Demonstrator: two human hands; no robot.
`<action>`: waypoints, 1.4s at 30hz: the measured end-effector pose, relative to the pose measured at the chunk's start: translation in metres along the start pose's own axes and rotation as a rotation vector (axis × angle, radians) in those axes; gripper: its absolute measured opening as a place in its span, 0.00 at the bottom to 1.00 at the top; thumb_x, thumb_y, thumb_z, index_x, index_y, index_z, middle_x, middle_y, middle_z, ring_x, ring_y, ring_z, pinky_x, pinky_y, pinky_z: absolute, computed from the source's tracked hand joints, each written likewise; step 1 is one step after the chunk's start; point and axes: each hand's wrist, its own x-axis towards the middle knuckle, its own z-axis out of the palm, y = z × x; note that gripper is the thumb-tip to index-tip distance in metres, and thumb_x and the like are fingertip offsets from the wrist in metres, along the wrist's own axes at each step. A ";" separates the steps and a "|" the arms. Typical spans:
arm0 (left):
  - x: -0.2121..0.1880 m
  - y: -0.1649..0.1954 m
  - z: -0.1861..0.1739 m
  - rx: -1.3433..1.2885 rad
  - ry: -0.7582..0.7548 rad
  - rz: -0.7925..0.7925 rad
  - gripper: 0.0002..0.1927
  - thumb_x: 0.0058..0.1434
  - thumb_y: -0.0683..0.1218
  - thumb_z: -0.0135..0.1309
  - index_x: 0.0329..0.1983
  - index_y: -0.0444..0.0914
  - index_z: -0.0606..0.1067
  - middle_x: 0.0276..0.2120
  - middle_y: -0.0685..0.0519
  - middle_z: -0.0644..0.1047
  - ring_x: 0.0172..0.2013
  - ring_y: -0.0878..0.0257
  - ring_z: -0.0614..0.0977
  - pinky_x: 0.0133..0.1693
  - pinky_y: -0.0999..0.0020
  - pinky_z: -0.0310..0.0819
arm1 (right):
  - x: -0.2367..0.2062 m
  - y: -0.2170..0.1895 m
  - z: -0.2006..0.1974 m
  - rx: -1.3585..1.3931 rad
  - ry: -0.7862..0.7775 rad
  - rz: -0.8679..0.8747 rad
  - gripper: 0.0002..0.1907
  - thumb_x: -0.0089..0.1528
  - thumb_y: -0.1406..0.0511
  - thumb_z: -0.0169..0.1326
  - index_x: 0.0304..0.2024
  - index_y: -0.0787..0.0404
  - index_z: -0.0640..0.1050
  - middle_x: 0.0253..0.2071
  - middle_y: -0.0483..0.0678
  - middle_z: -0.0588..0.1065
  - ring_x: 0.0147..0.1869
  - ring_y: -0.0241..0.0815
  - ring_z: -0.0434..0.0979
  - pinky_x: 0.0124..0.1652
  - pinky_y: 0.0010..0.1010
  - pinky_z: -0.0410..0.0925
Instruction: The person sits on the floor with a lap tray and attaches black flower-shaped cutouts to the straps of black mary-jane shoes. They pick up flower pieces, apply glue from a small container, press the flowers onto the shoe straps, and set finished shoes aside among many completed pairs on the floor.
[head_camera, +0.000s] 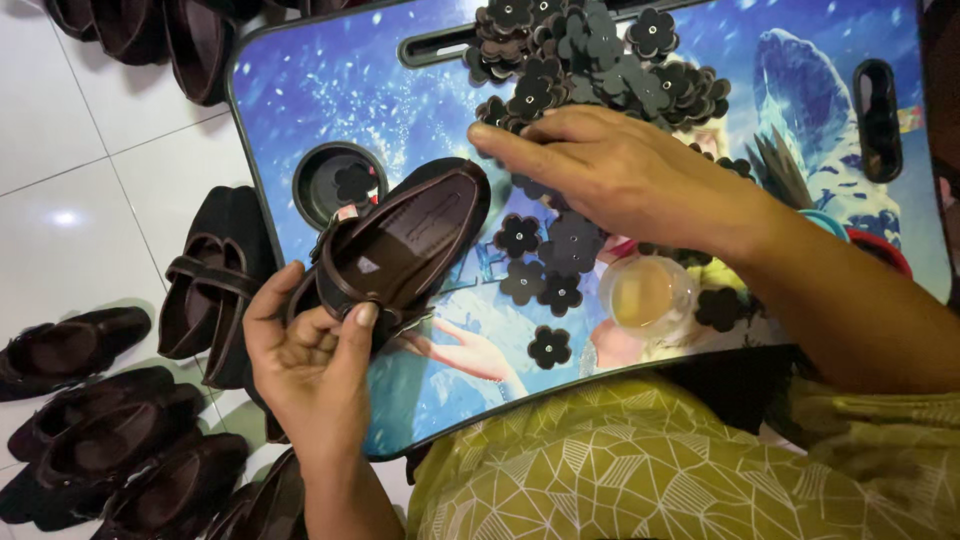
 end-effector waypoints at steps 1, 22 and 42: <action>-0.002 0.000 0.000 -0.003 0.011 -0.005 0.36 0.63 0.29 0.58 0.73 0.31 0.59 0.40 0.47 0.81 0.42 0.67 0.83 0.47 0.74 0.77 | 0.003 0.002 0.002 0.010 -0.024 -0.002 0.47 0.52 0.75 0.59 0.76 0.61 0.63 0.43 0.55 0.77 0.49 0.54 0.77 0.50 0.41 0.72; -0.016 0.029 0.002 0.623 0.084 0.126 0.53 0.58 0.35 0.66 0.80 0.34 0.48 0.47 0.45 0.81 0.48 0.60 0.84 0.51 0.68 0.78 | -0.031 -0.024 -0.022 1.034 0.193 0.645 0.51 0.63 0.76 0.56 0.80 0.65 0.42 0.83 0.57 0.51 0.55 0.35 0.79 0.48 0.26 0.75; -0.051 -0.016 0.087 0.032 -0.385 -0.276 0.19 0.66 0.36 0.55 0.61 0.33 0.73 0.41 0.53 0.83 0.40 0.72 0.81 0.43 0.77 0.76 | -0.122 -0.115 0.009 -0.018 0.201 0.635 0.26 0.54 0.54 0.68 0.52 0.57 0.82 0.67 0.56 0.69 0.72 0.61 0.62 0.68 0.49 0.58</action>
